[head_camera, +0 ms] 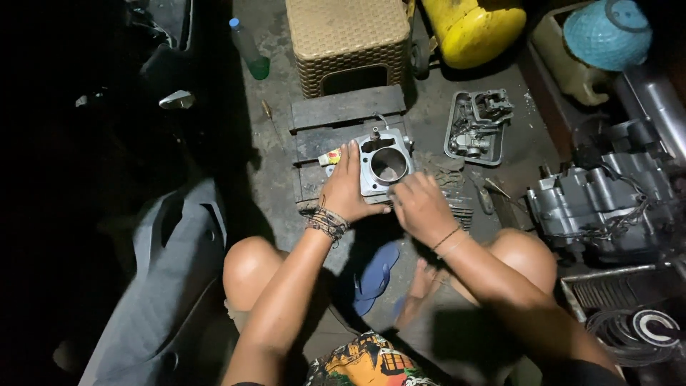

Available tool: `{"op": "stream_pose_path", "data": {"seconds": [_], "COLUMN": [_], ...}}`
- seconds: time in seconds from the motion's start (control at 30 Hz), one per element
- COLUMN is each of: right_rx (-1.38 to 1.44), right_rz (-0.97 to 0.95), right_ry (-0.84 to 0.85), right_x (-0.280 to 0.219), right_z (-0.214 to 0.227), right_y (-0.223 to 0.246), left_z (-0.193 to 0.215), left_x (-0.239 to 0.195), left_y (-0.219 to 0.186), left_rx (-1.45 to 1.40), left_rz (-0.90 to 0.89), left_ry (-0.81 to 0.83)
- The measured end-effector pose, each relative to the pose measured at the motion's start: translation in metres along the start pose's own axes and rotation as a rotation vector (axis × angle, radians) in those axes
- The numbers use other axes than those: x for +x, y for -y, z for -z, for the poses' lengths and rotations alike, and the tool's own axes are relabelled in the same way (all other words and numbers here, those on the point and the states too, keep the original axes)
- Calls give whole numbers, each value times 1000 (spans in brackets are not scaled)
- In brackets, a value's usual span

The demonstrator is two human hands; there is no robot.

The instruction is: Cleaning and inspecting the surface of a motorcycle cylinder head by hand.

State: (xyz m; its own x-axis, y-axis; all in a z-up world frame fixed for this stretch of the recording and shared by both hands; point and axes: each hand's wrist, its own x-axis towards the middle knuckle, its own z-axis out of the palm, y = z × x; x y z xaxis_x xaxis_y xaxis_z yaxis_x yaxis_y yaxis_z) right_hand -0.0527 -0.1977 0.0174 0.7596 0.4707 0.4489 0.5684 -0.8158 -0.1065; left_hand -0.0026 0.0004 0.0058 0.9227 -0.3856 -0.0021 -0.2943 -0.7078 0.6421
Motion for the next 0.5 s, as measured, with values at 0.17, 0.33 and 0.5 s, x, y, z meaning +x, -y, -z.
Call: {"op": "stream_pose_path", "data": {"seconds": [0.17,0.33,0.5], "right_rx": [22,22,5], "right_rz": [27,-86,-73], "right_ry": [19,33,39], "right_x": [-3,-10,-2], "right_z": [-5,15,10], "right_y": [-3,-15,-10], "left_z": [3,4,1], "left_x": [0,-1,-1], "left_y": [-1,-4,-2], "left_rx": [16,9,14], "left_rz": [-8,-6,11], "left_ry": [0,0,3]}}
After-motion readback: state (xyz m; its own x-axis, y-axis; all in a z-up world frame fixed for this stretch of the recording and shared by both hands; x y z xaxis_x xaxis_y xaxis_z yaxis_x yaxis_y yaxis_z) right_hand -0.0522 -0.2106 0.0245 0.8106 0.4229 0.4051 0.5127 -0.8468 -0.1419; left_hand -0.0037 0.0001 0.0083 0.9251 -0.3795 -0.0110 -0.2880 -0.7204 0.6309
